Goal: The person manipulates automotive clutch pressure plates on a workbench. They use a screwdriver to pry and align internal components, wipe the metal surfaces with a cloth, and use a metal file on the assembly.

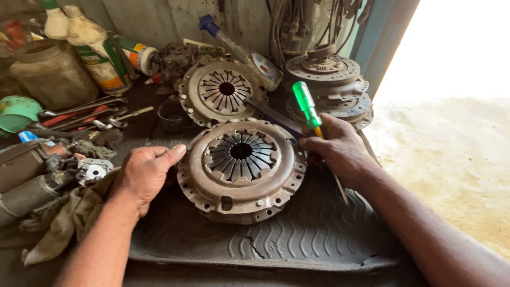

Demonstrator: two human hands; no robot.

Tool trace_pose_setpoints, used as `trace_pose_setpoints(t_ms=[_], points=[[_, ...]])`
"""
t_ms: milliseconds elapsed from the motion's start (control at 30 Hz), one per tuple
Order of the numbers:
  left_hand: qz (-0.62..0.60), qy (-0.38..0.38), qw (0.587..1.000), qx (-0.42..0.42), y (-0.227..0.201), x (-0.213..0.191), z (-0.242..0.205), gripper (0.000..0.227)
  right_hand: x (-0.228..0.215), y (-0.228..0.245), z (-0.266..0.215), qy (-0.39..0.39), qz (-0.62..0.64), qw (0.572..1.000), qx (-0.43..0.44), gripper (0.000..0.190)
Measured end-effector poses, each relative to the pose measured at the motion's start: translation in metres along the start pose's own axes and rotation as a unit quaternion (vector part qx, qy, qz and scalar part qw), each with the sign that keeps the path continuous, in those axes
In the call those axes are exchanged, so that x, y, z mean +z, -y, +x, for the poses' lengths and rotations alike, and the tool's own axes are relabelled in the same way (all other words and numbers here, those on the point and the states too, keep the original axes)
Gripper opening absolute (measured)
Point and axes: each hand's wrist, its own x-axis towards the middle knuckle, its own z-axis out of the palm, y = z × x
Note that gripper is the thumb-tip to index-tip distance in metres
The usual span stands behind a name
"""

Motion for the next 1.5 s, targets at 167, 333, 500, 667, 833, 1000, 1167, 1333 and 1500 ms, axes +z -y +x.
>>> trace_pose_setpoints(t_ms=[167, 333, 500, 667, 833, 1000, 1167, 1333, 1500], points=[[-0.049, 0.004, 0.999, 0.002, -0.027, 0.014, -0.004, 0.032, -0.004, 0.010, -0.007, 0.055, -0.060, 0.996, 0.048, 0.014], [-0.034, 0.025, 0.999, 0.015, -0.013, 0.013, 0.013, 0.038, -0.004, 0.007, -0.009, 0.087, -0.049, 0.994, 0.035, 0.014], [-0.021, 0.018, 0.999, 0.016, -0.010, 0.003, 0.005, 0.039, 0.006, -0.001, -0.003, 0.046, -0.005, 0.999, -0.012, 0.016], [0.016, -0.024, 1.000, 0.007, -0.028, 0.015, -0.003, 0.035, -0.001, 0.004, -0.007, 0.011, -0.027, 0.999, 0.029, 0.015], [0.041, -0.005, 0.999, 0.032, -0.020, 0.017, 0.007, 0.049, -0.003, 0.000, -0.006, 0.066, -0.021, 0.997, 0.035, 0.013], [0.045, 0.027, 0.995, 0.090, -0.013, 0.004, 0.003, 0.042, 0.002, -0.003, 0.003, -0.006, -0.020, 1.000, -0.005, 0.014], [0.103, -0.041, 0.993, 0.039, -0.028, 0.013, -0.005, 0.061, -0.005, -0.001, 0.000, 0.003, 0.005, 1.000, 0.030, 0.013], [0.056, 0.007, 0.997, 0.055, -0.029, 0.021, -0.001, 0.047, -0.007, -0.001, -0.005, 0.082, 0.001, 0.996, 0.018, 0.015], [0.062, 0.068, 0.995, 0.032, -0.024, 0.003, -0.007, 0.042, -0.001, -0.002, -0.003, 0.031, -0.012, 0.999, 0.008, 0.015]])
